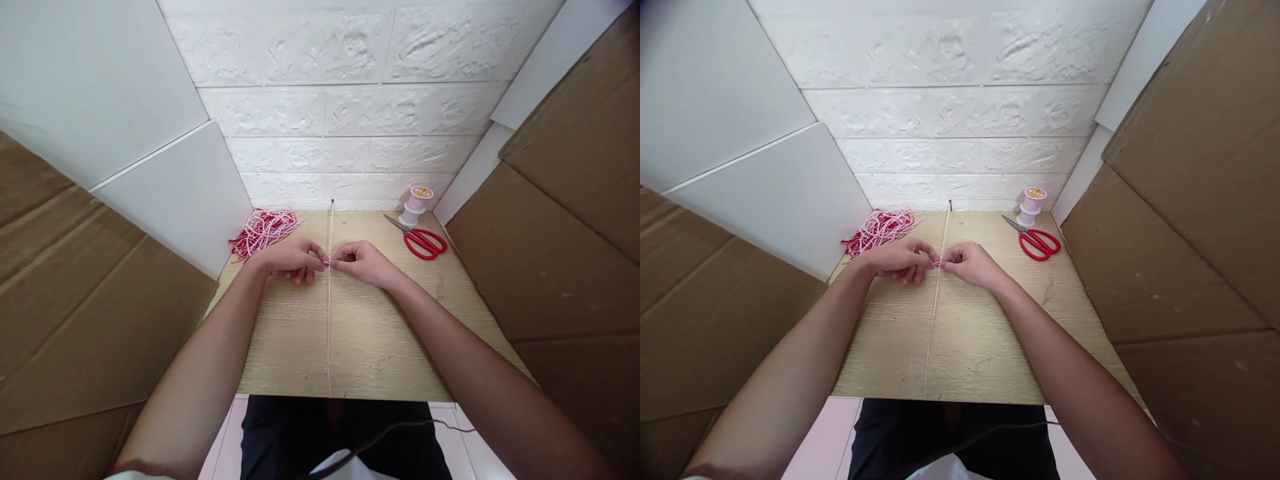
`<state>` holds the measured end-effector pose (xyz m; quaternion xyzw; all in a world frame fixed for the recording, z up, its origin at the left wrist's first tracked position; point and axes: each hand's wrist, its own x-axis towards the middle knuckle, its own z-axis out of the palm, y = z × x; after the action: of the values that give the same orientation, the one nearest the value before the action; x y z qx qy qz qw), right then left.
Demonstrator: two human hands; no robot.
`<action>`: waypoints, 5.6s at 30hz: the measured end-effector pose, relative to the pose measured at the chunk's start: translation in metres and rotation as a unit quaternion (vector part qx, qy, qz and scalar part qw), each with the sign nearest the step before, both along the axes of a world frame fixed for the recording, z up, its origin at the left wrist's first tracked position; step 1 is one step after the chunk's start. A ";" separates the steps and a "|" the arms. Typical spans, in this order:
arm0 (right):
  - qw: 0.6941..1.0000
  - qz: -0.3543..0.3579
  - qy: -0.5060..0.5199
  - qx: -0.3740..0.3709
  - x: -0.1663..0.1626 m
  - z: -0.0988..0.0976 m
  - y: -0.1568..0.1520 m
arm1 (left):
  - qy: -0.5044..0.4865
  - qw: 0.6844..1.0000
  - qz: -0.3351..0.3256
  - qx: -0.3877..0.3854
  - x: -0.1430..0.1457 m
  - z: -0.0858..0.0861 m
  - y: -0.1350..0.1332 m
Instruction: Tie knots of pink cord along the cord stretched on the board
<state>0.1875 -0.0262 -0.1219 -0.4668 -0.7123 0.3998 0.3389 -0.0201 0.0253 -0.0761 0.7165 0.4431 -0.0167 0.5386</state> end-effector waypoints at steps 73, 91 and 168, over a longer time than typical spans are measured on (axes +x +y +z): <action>0.996 -0.055 -0.066 0.015 -0.007 -0.002 -0.003 | -0.153 0.986 0.065 -0.034 -0.001 -0.012 0.007; 0.996 -0.053 -0.068 0.018 -0.007 -0.002 -0.004 | -0.135 0.990 0.031 0.009 0.001 -0.011 0.006; 0.984 -0.017 -0.126 0.126 0.000 0.004 -0.003 | -0.016 0.992 -0.032 0.122 0.007 -0.003 -0.005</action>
<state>0.1876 -0.0296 -0.1182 -0.4792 -0.7859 0.2386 0.3095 -0.0130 0.0203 -0.0792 0.7910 0.4099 0.0316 0.4531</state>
